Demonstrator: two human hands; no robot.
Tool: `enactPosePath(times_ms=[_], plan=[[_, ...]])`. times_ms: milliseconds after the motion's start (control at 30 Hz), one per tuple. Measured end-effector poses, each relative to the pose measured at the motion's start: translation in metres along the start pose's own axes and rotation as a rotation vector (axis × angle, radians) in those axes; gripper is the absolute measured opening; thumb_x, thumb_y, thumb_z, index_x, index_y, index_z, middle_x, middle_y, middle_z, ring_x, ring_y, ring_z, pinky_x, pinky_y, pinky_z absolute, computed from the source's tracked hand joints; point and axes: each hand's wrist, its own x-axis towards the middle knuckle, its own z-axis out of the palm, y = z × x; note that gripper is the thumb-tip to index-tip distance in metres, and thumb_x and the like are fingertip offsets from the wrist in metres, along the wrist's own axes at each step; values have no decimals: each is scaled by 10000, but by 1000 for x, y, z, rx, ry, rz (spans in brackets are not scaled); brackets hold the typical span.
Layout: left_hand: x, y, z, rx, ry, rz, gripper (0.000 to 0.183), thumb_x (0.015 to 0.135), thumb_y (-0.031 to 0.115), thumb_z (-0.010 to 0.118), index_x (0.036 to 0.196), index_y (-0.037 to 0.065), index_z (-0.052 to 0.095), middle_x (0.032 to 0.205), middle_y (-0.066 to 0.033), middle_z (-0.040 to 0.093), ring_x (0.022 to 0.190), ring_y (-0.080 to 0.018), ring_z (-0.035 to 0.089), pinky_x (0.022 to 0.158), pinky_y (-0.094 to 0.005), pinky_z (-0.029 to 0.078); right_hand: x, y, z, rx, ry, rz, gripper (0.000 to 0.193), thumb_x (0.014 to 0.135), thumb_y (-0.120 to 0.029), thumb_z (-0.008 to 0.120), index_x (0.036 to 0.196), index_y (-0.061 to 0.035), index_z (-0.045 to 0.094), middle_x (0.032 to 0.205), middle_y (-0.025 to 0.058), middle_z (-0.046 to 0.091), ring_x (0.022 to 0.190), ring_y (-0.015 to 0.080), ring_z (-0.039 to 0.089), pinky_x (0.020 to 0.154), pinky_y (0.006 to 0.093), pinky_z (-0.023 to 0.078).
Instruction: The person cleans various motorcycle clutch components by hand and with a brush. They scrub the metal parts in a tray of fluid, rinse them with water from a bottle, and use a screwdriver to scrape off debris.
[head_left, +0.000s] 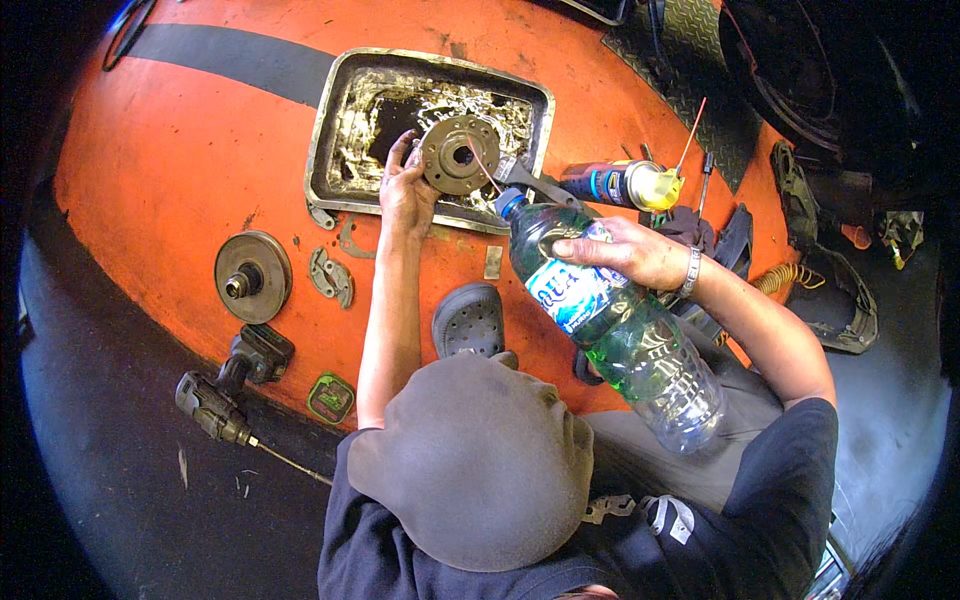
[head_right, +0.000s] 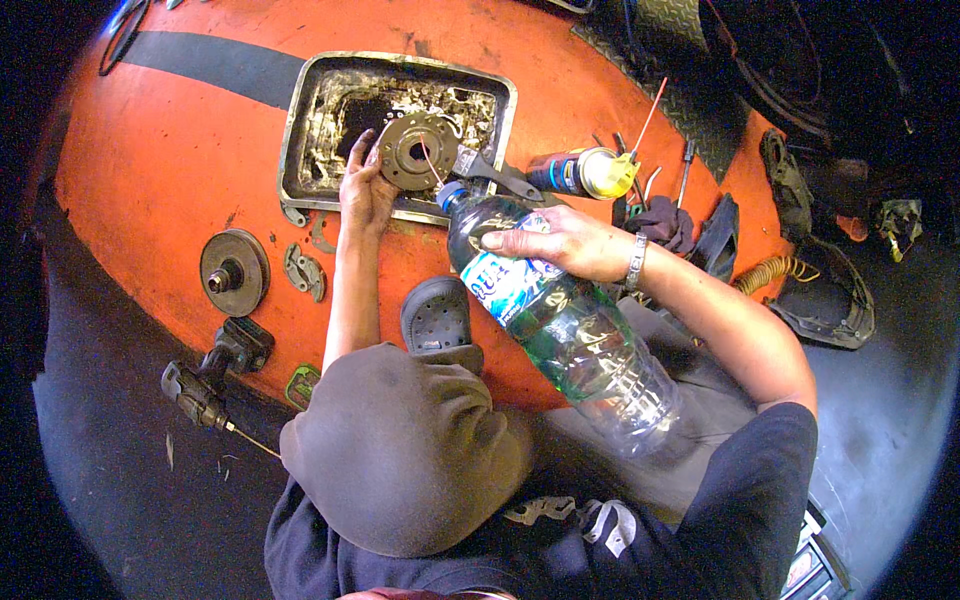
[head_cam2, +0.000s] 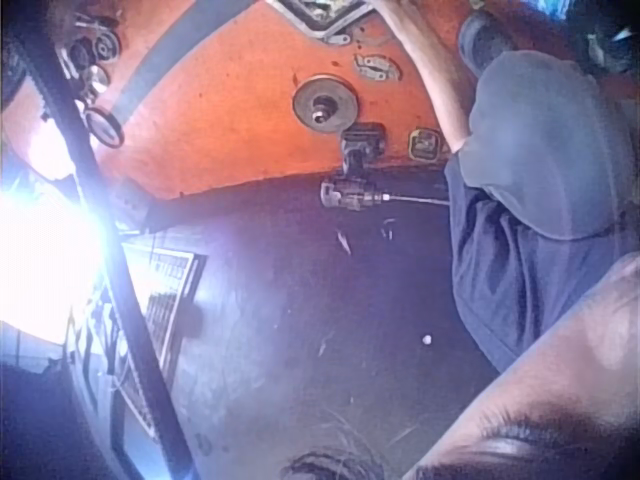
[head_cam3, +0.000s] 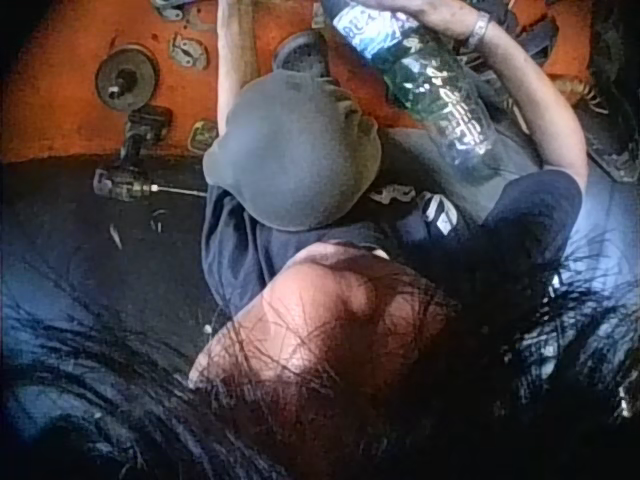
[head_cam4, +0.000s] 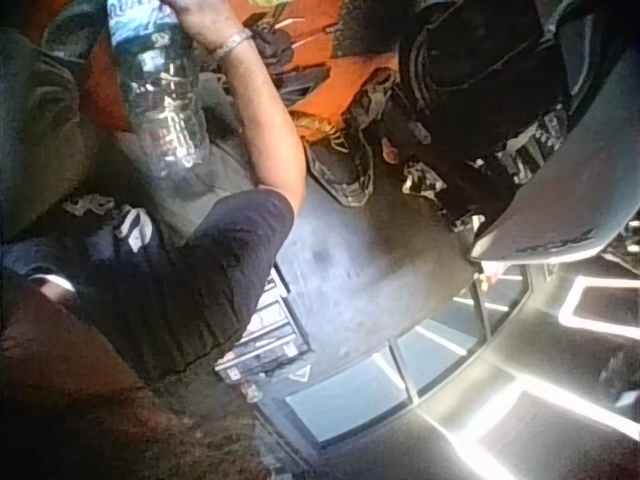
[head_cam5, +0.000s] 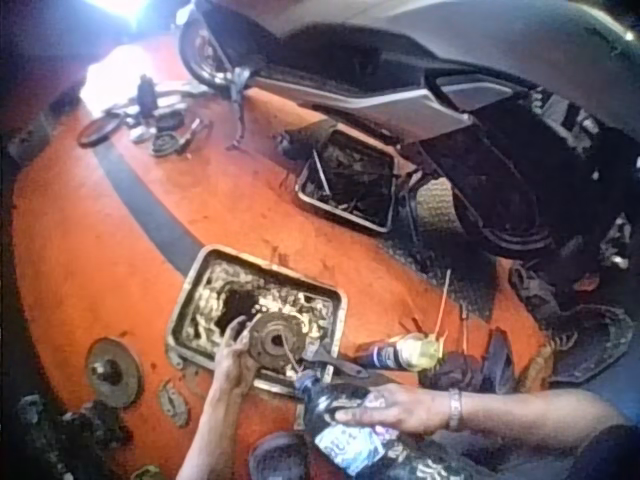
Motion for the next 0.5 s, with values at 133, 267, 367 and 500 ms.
enactPosePath(times_ms=[133, 267, 367, 500], plan=[[-1, 2, 2, -4, 18, 8, 512, 884, -88, 372, 1374, 51, 318, 1321, -222, 526, 1182, -343, 582, 924, -571, 546, 1, 7, -9, -42, -9, 11, 400, 935, -416, 635, 1098, -55, 687, 912, -25, 660, 847, 59, 576, 758, 255, 476], [-1, 6, 0, 16, 11, 19, 498, 901, -73, 384, 1379, 55, 324, 1324, -206, 529, 1200, -331, 569, 939, -576, 529, -2, 5, -9, -90, -6, -14, 432, 934, -444, 620, 1116, -55, 672, 942, -5, 652, 881, 77, 570, 790, 271, 470], [0, 7, -1, 41, 23, 20, 494, 907, -69, 382, 1382, 54, 323, 1329, -202, 527, 1196, -329, 571, 941, -575, 528, -1, 8, -13, -102, -16, 45, 437, 932, -437, 623, 1134, -51, 663, 953, -3, 654, 882, 77, 570, 793, 267, 469], [0, 7, -1, 33, 16, 29, 485, 916, -63, 379, 1382, 60, 328, 1324, -198, 529, 1190, -324, 573, 937, -572, 529, -4, 2, -10, -116, -5, 16, 434, 936, -434, 618, 1129, -49, 668, 957, -3, 656, 880, 78, 570, 792, 267, 468]])
